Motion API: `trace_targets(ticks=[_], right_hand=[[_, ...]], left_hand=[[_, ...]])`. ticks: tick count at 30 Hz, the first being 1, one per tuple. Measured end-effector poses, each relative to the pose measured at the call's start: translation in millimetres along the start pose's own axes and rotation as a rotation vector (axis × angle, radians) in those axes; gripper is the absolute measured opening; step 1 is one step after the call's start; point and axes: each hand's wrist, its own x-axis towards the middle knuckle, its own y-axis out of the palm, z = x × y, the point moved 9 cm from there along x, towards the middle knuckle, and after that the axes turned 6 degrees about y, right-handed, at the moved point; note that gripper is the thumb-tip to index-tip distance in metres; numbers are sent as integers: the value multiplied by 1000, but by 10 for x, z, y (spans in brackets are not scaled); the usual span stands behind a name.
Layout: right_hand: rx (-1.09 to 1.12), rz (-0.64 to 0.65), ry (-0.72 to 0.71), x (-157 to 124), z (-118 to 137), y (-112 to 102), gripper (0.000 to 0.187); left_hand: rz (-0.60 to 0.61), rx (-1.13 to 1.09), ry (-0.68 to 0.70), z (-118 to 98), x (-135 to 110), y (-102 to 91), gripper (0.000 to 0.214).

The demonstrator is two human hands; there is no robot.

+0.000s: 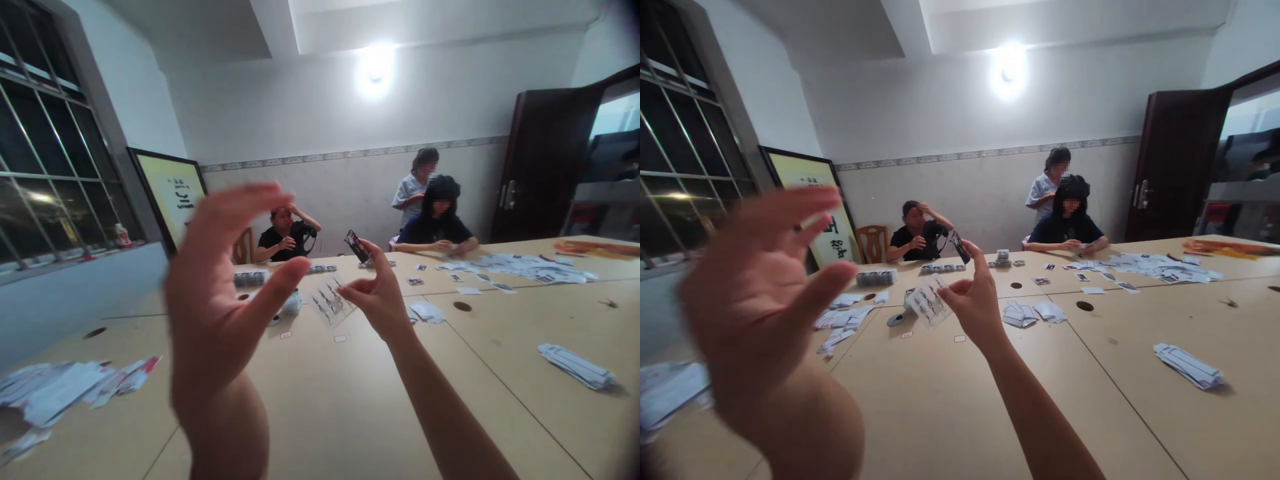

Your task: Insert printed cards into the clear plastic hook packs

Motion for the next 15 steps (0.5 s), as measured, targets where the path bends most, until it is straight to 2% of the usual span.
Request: trace_targets(ticks=[2,3,6,9,15], right_hand=[[-55,7,4,-30,13,28,86],[-82,16,4,-41,20,43,84],[-166,41,-14,-66,50,76,68],[-245,80,-22,-91,84,117,55],[-280,136,-21,-133,99,181,55]], left_hand=[[90,33,-82,190,-151,235,22],[155,64,-153,310,-235,365,20],[331,99,-300,554,-452,702,36],[321,148,-316,600,-521,783,41],[309,160,-364,737,-636,764,27]])
